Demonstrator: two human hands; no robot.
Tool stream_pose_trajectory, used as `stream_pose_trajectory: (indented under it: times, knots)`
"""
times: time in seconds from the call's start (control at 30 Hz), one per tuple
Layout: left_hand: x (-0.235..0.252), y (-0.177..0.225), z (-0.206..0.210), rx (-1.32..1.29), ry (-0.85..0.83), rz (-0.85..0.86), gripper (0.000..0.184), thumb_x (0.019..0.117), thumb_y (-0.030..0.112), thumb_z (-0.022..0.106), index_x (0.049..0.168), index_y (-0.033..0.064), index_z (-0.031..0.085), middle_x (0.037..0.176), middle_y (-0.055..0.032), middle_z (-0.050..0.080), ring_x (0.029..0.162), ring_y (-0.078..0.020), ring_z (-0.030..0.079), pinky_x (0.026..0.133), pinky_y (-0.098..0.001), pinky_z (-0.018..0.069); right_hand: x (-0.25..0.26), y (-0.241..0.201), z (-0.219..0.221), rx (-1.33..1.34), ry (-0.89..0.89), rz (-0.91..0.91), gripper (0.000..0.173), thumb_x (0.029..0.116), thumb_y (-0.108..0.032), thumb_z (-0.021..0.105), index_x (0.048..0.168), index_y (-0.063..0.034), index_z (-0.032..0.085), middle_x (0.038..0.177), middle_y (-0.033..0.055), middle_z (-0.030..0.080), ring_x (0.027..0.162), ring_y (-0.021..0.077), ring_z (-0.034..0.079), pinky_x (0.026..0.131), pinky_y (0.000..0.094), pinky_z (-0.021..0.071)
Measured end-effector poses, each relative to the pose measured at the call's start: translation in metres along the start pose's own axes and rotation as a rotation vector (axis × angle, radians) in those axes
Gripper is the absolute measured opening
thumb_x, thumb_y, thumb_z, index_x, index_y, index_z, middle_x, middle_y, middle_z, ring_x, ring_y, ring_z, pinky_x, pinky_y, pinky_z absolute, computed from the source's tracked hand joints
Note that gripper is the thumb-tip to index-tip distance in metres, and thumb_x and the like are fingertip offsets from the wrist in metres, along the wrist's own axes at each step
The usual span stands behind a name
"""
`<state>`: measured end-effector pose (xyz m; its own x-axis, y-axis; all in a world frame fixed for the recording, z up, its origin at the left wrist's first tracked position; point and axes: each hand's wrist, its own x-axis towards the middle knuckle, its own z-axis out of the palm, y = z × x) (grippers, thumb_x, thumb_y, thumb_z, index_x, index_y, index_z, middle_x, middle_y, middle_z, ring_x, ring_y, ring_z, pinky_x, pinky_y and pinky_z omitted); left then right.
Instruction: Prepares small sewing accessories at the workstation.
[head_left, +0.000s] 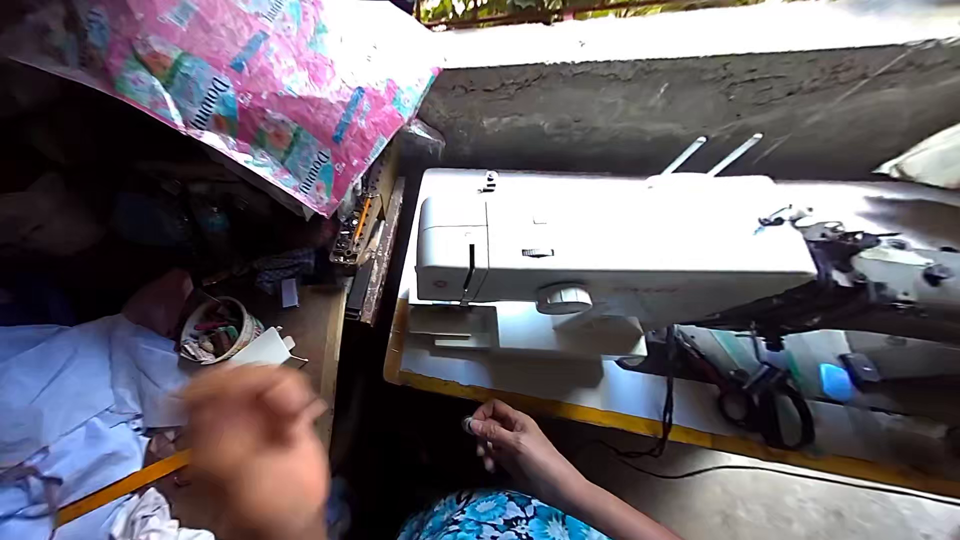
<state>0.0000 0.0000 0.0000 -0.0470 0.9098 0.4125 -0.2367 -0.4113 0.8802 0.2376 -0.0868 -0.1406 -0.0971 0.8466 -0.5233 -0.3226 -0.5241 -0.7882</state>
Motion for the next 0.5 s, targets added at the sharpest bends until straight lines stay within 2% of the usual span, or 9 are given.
stream_pose_trajectory:
  times: [0.03, 0.1, 0.17, 0.23, 0.37, 0.5]
  knots:
    - [-0.019, -0.035, 0.008, 0.097, -0.074, -0.189, 0.020, 0.1065, 0.028, 0.050, 0.113, 0.0255, 0.069, 0.094, 0.0123, 0.072, 0.081, -0.0004, 0.067, 0.075, -0.0192, 0.0562, -0.001, 0.000, -0.002, 0.016, -0.007, 0.007, 0.003, 0.1000, -0.010, 0.058, 0.102, -0.0075, 0.057, 0.074, -0.0034, 0.064, 0.061, 0.0080, 0.063, 0.058, 0.0245, 0.0562]
    - [-0.050, -0.088, 0.026, 0.161, -0.305, -0.469, 0.022, 0.1030, 0.009, 0.052, 0.116, 0.0043, 0.069, 0.101, -0.0045, 0.072, 0.085, -0.0121, 0.070, 0.078, -0.0288, 0.0602, -0.003, -0.002, -0.004, 0.006, -0.022, -0.005, 0.006, 0.0990, -0.011, 0.059, 0.103, -0.0077, 0.057, 0.075, -0.0042, 0.064, 0.062, 0.0076, 0.064, 0.059, 0.0249, 0.0560]
    - [-0.068, -0.112, 0.032, 0.154, -0.570, -0.592, 0.024, 0.1002, 0.005, 0.055, 0.116, -0.0003, 0.072, 0.111, -0.0067, 0.072, 0.096, -0.0106, 0.069, 0.084, -0.0273, 0.0586, -0.004, -0.007, -0.003, -0.012, -0.048, -0.030, 0.007, 0.0978, -0.010, 0.060, 0.104, -0.0083, 0.057, 0.077, -0.0051, 0.065, 0.063, 0.0066, 0.064, 0.059, 0.0246, 0.0560]
    - [-0.070, -0.118, 0.026, 0.093, -0.728, -0.565, 0.023, 0.0991, 0.004, 0.059, 0.115, 0.0003, 0.074, 0.116, -0.0058, 0.072, 0.107, -0.0082, 0.067, 0.094, -0.0249, 0.0564, -0.004, -0.010, -0.002, 0.021, -0.096, -0.039, 0.007, 0.0969, -0.009, 0.060, 0.104, -0.0103, 0.058, 0.078, -0.0062, 0.066, 0.063, 0.0048, 0.064, 0.057, 0.0225, 0.0550]
    - [-0.058, -0.112, 0.019, 0.060, -0.714, -0.478, 0.025, 0.0923, 0.010, 0.071, 0.115, 0.0013, 0.075, 0.111, -0.0020, 0.072, 0.097, -0.0049, 0.067, 0.086, -0.0206, 0.0570, -0.012, -0.010, -0.001, 0.219, -0.273, -0.044, 0.005, 0.0984, -0.017, 0.060, 0.099, -0.0151, 0.065, 0.076, -0.0067, 0.066, 0.058, 0.0021, 0.060, 0.055, 0.0198, 0.0523]
    - [-0.056, -0.107, 0.020, 0.076, -0.781, -0.348, 0.027, 0.0885, 0.016, 0.077, 0.114, 0.0066, 0.077, 0.108, -0.0008, 0.075, 0.101, -0.0070, 0.067, 0.090, -0.0218, 0.0551, -0.019, -0.009, 0.002, 0.399, -0.378, -0.018, 0.009, 0.0987, -0.024, 0.062, 0.094, -0.0191, 0.067, 0.068, -0.0084, 0.061, 0.055, 0.0007, 0.056, 0.055, 0.0184, 0.0484]
